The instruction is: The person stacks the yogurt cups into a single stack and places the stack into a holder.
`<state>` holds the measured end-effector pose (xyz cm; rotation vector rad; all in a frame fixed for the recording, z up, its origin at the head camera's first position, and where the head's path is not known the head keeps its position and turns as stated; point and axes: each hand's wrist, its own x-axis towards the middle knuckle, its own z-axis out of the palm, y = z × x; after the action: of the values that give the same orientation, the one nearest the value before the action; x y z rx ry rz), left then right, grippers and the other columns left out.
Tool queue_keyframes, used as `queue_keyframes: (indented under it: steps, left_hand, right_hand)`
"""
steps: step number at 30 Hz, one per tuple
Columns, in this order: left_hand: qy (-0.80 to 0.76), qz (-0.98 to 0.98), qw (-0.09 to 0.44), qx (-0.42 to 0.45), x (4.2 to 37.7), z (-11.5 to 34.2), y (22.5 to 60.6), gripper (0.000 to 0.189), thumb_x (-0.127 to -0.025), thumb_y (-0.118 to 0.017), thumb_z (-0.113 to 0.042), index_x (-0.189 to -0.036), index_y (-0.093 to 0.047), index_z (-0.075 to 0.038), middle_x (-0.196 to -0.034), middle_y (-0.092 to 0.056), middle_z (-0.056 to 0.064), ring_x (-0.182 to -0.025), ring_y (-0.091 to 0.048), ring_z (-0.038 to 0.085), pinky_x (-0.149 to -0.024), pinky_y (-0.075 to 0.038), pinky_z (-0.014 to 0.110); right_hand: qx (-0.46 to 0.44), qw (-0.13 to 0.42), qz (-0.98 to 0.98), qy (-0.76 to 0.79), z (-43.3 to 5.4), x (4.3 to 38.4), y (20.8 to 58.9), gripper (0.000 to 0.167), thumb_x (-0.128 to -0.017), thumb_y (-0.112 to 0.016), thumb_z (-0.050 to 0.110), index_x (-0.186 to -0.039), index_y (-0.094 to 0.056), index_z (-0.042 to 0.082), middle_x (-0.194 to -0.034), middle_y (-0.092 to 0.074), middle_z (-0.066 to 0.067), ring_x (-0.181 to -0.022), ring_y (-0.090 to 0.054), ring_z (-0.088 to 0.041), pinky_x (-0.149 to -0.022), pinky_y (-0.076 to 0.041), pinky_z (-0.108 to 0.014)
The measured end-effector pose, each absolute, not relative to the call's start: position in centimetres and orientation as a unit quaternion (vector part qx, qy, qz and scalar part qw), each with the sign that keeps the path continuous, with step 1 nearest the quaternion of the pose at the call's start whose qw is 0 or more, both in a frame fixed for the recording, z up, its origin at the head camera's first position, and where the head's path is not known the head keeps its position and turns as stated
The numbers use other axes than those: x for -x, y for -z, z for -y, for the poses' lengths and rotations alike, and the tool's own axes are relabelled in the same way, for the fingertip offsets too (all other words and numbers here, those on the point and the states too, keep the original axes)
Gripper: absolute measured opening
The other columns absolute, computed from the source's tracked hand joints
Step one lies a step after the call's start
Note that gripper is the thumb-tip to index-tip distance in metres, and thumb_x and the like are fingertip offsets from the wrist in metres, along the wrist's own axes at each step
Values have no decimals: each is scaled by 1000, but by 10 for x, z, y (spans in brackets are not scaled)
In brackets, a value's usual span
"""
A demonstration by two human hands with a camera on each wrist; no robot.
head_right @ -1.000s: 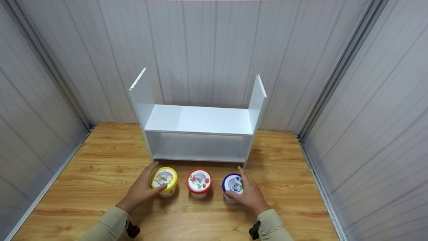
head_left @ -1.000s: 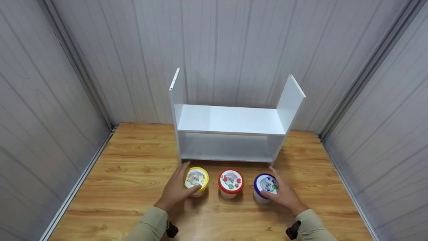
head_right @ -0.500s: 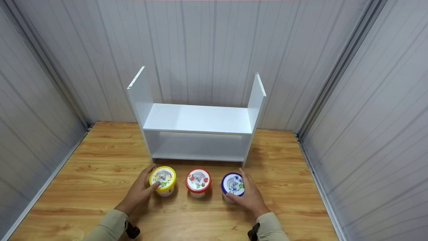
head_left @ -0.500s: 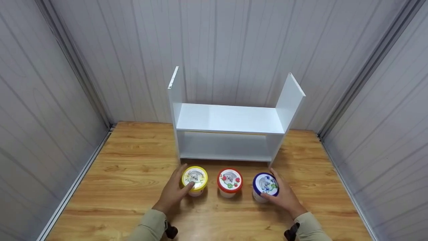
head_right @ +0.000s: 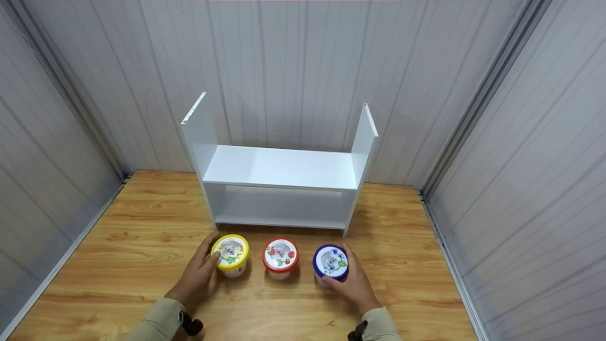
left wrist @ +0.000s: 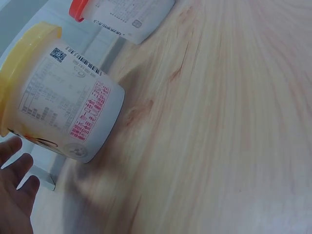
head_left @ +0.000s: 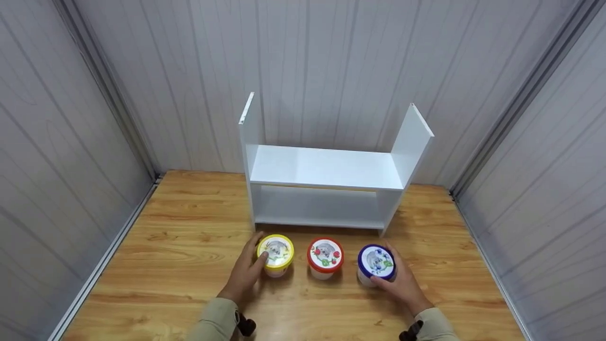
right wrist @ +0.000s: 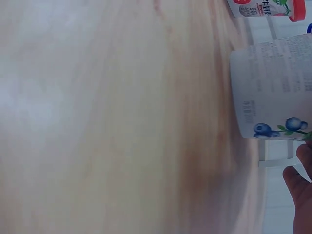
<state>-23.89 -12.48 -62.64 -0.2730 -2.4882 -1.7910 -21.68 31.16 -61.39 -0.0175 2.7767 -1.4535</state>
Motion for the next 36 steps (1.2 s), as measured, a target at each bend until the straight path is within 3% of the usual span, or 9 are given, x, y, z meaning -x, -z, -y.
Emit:
queue_keyframes:
  steps: [8,15,26,36]
  left_hand:
    - [659,749,7,63,241,118,631,53,-111,-39,-29,-161,-26,-18,-166,-25,2,-154,-13,25,-124,-11,53]
    - [664,746,6,50,244,115,637,50,-111,-35,-34,-160,-30,-22,-166,-25,1,-154,-14,25,-124,-11,55]
    - [674,737,11,53,244,111,643,47,-112,-31,-30,-159,-30,-29,-165,-26,4,-154,-14,27,-123,-10,58]
    - [675,733,55,61,247,104,651,47,-112,-30,-19,-158,-31,-10,-163,-30,15,-151,-20,36,-121,-13,61]
  right_hand:
    - [-24,1,-858,513,-309,214,624,109,-78,-88,33,-160,-20,6,-159,-30,-26,-146,-28,-44,-119,-20,-63]
    - [-61,5,-795,604,-304,213,632,110,-80,-87,21,-161,-14,6,-162,-23,-24,-149,-21,-43,-121,-14,-61]
    - [-49,-21,-764,642,-298,213,639,103,-82,-82,12,-161,-15,6,-161,-27,-22,-147,-24,-37,-122,-13,-55]
    - [-65,-37,-753,654,-295,212,644,101,-83,-82,13,-161,-18,7,-159,-30,-21,-146,-27,-36,-122,-14,-56]
